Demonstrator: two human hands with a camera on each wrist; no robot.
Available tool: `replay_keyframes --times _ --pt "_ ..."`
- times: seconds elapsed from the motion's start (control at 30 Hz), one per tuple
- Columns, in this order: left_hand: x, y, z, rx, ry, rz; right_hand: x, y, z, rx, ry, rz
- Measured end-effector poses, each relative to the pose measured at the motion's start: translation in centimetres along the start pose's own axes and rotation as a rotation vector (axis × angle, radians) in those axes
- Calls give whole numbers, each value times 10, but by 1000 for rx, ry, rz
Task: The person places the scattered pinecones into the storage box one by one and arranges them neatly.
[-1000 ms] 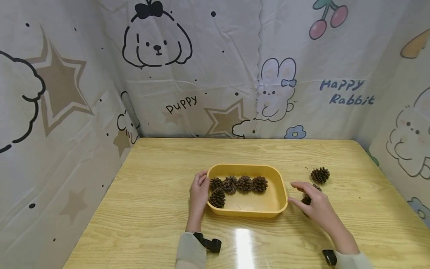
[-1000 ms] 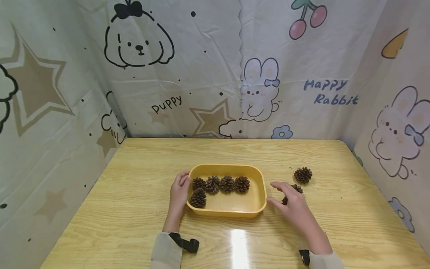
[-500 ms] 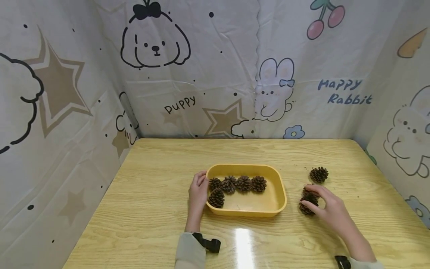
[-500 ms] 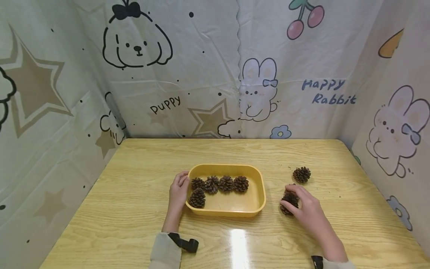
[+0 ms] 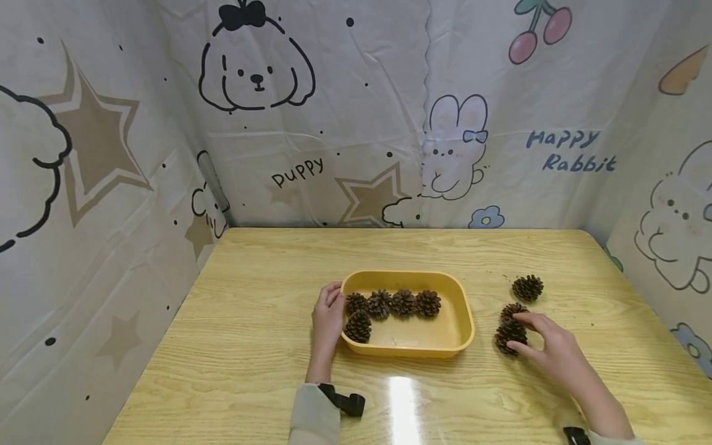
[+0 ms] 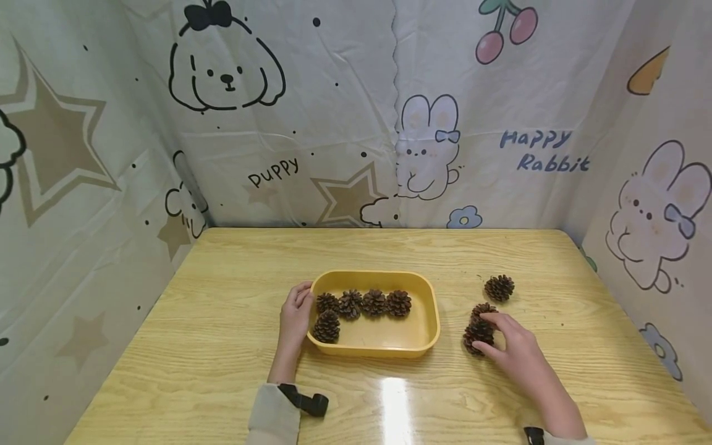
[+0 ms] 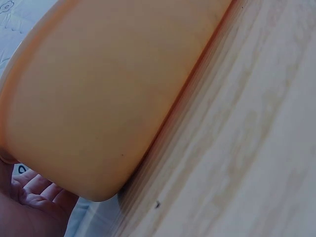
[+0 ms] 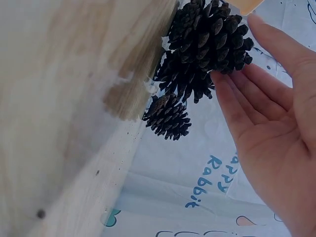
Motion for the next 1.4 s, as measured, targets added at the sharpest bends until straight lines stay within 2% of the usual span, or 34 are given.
replay_keyframes --times 0.17,0.3,0.8,1.17,1.4 --pt "0 -1 0 2 -1 -2 -2 -1 2 -16 4 -49" --pt "-1 -2 0 6 -3 -2 -3 -1 3 -12 15 -45" --pt "-1 -1 0 12 -8 -2 2 1 -1 49 24 85" --pt "-1 -1 1 30 -9 0 7 1 -6 89 -88 167" --pt "-1 0 1 18 -18 -5 11 0 -7 76 -155 189"
Point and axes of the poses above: each hand's wrist, its own y-axis away from the middle knuckle, its own x-axis out of the back of the hand, z = x × y, the point moved 5 cm from there along -y, towards the middle knuckle, and after that the axes turned 12 degrees about -x, right-handed, at the moved point
